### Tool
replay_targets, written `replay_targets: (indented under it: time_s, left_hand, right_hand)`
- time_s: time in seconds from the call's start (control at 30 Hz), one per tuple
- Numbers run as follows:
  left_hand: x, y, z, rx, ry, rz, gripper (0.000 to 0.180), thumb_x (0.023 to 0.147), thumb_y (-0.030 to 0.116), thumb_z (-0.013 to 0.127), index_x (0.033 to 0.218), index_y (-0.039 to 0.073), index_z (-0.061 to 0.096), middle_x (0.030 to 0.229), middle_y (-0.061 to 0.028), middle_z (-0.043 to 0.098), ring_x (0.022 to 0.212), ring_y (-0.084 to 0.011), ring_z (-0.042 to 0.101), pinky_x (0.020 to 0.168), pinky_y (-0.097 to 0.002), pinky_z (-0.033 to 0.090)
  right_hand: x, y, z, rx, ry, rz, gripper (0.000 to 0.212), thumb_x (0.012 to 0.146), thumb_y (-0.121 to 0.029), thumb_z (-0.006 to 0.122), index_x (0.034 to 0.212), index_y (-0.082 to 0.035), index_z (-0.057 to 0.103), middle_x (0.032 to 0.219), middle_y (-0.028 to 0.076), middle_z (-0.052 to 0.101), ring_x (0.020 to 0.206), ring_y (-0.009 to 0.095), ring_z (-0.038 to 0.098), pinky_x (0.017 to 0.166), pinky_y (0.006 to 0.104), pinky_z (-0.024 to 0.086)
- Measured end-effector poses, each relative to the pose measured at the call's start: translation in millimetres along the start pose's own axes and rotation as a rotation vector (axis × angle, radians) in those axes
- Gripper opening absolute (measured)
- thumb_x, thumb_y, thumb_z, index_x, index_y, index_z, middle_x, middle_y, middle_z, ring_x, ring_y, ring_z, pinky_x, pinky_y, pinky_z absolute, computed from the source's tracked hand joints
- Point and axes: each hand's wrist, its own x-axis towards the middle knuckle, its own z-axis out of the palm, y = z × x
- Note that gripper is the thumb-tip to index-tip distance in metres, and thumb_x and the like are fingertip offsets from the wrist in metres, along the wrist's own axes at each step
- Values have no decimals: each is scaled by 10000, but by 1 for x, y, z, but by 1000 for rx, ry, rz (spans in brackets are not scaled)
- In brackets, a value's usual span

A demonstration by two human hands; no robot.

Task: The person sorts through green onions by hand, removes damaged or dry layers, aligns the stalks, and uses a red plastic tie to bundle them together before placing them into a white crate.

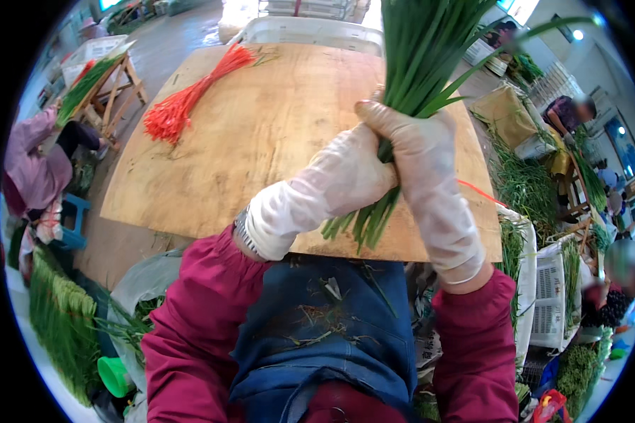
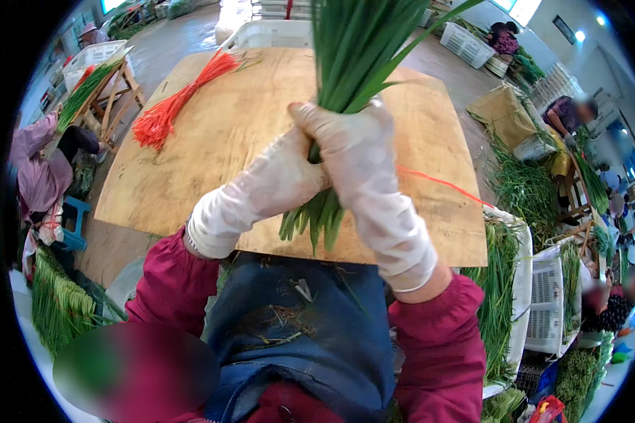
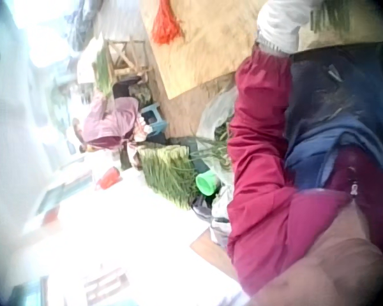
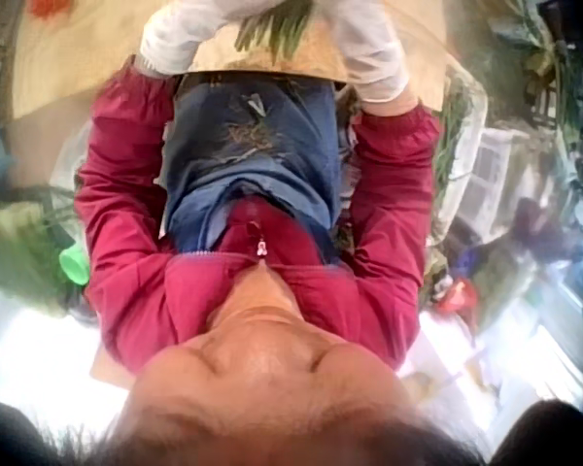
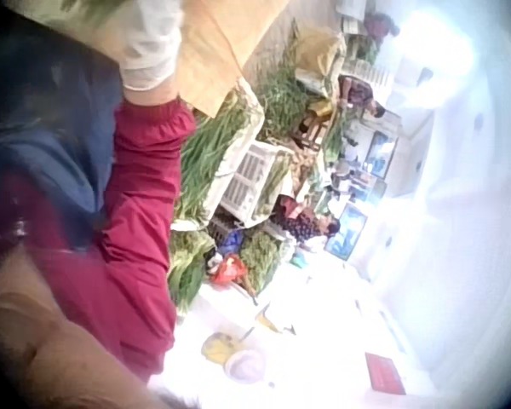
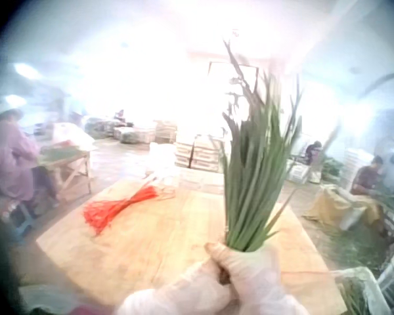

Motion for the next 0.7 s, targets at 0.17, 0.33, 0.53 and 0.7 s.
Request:
replay_targets:
  time_s: [0.17, 0.33, 0.53, 0.7]
  left_hand:
    - [38, 34, 5, -209, -358, 58, 621, 724, 285, 595, 1209, -24, 363, 1083, -208, 530, 971, -278, 532, 831, -308, 412]
    - [72, -20, 41, 132, -148, 21, 473, 765, 243, 573, 1159, 4, 463, 1052, -181, 548, 957, -262, 531, 838, -317, 405]
    - [78, -59, 66, 495, -63, 35, 338, 731, 172, 587, 1026, 6, 571, 1058, -191, 535, 990, -316, 500, 846, -336, 400]
    - [74, -77, 72, 527, 17, 62, 317, 719, 148, 596, 1003, 7, 580, 1027, -189, 549, 967, -312, 505, 829, -351, 404]
  right_hand:
    - [39, -13, -81, -64, -45, 283, 143, 689, -106, 642, 736, 27, 615, 643, 58, 597, 524, 109, 556, 462, 207, 421]
    - [62, 6, -159, -177, 146, 402, 131, 669, -89, 649, 688, 25, 587, 574, 70, 572, 443, 118, 529, 415, 226, 415]
    - [76, 50, -193, -228, 225, 597, 102, 665, -60, 641, 640, -3, 560, 520, 66, 539, 381, 144, 490, 360, 254, 388]
    - [86, 100, -190, -257, 258, 653, 157, 616, -45, 671, 623, 49, 545, 517, 109, 516, 393, 187, 503, 349, 317, 408]
